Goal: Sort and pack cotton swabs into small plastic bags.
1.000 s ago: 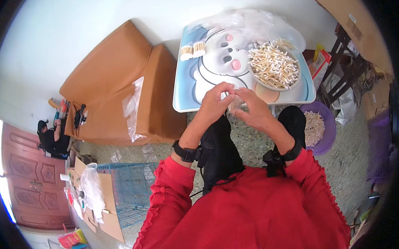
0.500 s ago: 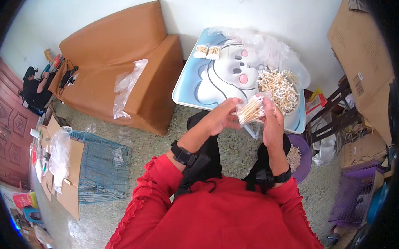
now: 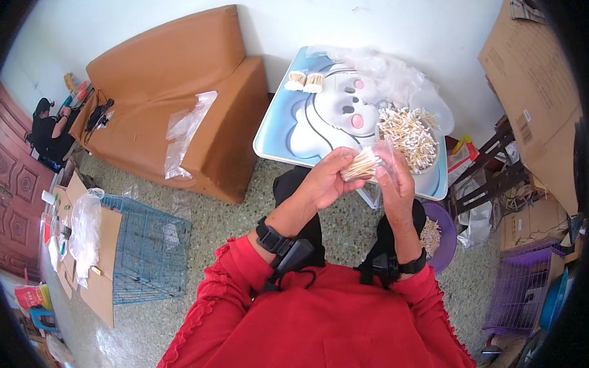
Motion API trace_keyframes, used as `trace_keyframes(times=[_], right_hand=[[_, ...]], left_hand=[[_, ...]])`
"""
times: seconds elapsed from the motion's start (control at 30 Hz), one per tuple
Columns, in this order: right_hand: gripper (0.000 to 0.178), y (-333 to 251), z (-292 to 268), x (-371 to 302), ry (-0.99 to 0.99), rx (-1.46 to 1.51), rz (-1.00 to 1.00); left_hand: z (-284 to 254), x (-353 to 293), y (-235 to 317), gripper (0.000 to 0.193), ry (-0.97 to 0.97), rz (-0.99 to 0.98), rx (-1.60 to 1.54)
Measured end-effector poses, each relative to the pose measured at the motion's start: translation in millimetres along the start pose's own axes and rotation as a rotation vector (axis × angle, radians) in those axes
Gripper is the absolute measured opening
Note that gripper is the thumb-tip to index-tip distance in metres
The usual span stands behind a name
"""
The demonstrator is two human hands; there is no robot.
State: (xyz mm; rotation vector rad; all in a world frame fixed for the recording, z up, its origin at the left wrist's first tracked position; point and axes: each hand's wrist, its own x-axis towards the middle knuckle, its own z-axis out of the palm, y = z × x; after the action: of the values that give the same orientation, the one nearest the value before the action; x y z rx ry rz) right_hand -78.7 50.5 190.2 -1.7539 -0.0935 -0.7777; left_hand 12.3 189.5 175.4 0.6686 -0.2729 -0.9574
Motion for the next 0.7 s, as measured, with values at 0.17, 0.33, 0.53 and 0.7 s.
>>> trace_keyframes(times=[0.17, 0.33, 0.53, 0.7], right_hand=[[0.027, 2.1, -1.1, 0.1, -0.029, -0.141, -0.056], [0.036, 3.0, 5.6, 0.7, -0.092, -0.176, -0.091], [0.047, 2.3, 6.5, -0.2, -0.155, -0.302, -0.066], [0.045, -0.6, 7.1, -1.4, -0.067, -0.409, -0.104]], left_hand=[[-3.3, -0.7, -0.6, 0.019, 0.031, 0.045, 0.004], [-9.6, 3.1, -6.4, 0.025, 0.05, 0.06, -0.051], [-6.9, 5.9, -10.2, 0.03, 0.068, 0.019, -0.111], [-12.9, 7.4, -10.6, 0.028, 0.104, 0.005, -0.101]])
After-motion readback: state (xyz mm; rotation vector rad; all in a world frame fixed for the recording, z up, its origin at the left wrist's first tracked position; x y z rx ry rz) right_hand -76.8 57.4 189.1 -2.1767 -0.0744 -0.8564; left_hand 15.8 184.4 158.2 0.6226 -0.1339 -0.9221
